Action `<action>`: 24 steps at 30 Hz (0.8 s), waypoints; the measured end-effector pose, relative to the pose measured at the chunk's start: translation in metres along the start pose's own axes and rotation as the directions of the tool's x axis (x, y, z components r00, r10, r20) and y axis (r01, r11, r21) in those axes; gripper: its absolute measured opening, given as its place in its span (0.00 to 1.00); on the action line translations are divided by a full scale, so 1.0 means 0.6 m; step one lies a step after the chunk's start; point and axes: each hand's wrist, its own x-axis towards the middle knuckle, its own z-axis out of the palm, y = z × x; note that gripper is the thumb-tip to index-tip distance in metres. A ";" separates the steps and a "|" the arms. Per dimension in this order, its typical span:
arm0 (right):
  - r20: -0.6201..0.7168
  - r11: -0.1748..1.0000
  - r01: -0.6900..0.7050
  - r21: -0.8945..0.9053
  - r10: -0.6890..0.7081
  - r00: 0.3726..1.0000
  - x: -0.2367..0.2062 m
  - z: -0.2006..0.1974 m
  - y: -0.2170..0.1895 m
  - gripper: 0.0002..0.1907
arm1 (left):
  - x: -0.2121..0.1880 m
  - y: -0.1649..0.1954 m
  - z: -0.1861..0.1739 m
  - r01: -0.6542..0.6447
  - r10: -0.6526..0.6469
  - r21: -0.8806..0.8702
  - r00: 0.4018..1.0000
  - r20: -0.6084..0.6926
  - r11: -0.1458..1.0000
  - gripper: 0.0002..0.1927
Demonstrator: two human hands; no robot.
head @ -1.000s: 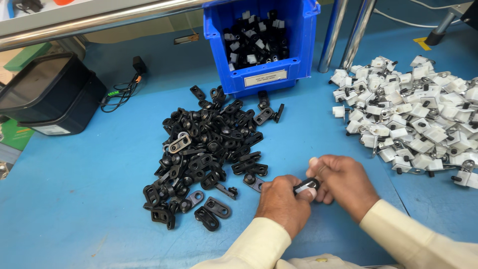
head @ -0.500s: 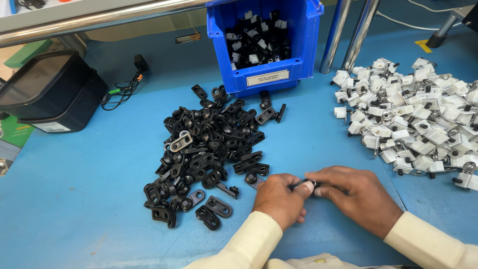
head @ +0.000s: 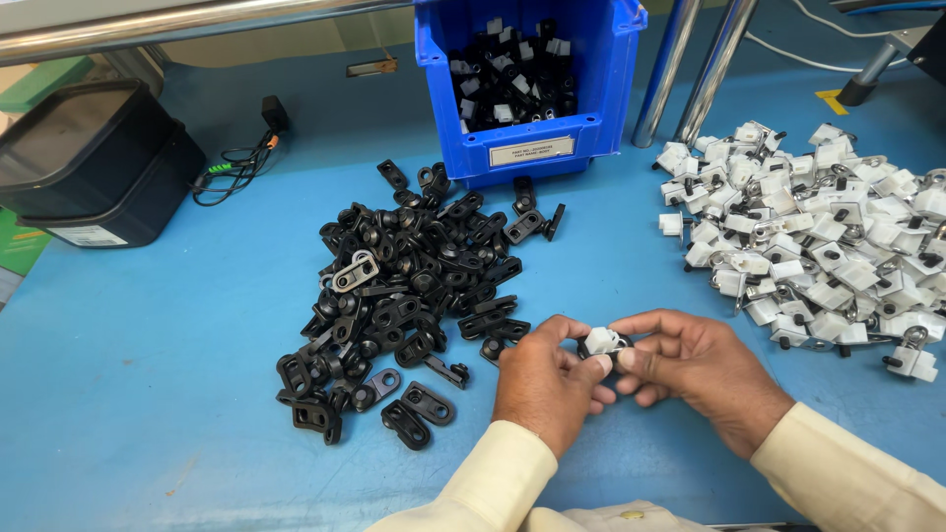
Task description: The person picks black plastic bracket links one at a time from a pile on the workbench, presses a white plastic insert into each link by hand, and places the assembled part aside. They repeat this hand-assembly cycle continuously across the workbench.
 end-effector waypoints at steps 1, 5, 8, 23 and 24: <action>0.005 0.999 -0.016 0.044 0.016 1.000 -0.003 0.002 0.000 0.18 | -0.003 0.004 -0.001 0.003 -0.002 0.029 1.000 -0.027 1.000 0.14; 0.046 0.993 -0.067 0.098 0.063 0.997 -0.001 0.007 -0.003 0.19 | -0.017 0.019 -0.003 -0.048 0.059 0.166 0.996 -0.068 0.985 0.10; 0.031 0.993 -0.097 0.070 0.095 0.995 0.007 0.003 0.001 0.17 | -0.023 0.028 -0.004 -0.093 0.109 0.228 0.992 -0.059 0.969 0.09; 0.006 0.837 0.420 -0.351 -0.446 0.895 0.159 0.004 -0.188 0.17 | -0.063 -0.016 -0.052 0.143 -0.131 0.192 0.989 -0.075 0.971 0.15; 0.060 0.784 0.409 -0.467 -0.434 0.899 0.171 0.009 -0.167 0.16 | -0.064 -0.021 -0.052 0.146 -0.135 0.185 0.988 -0.072 0.972 0.14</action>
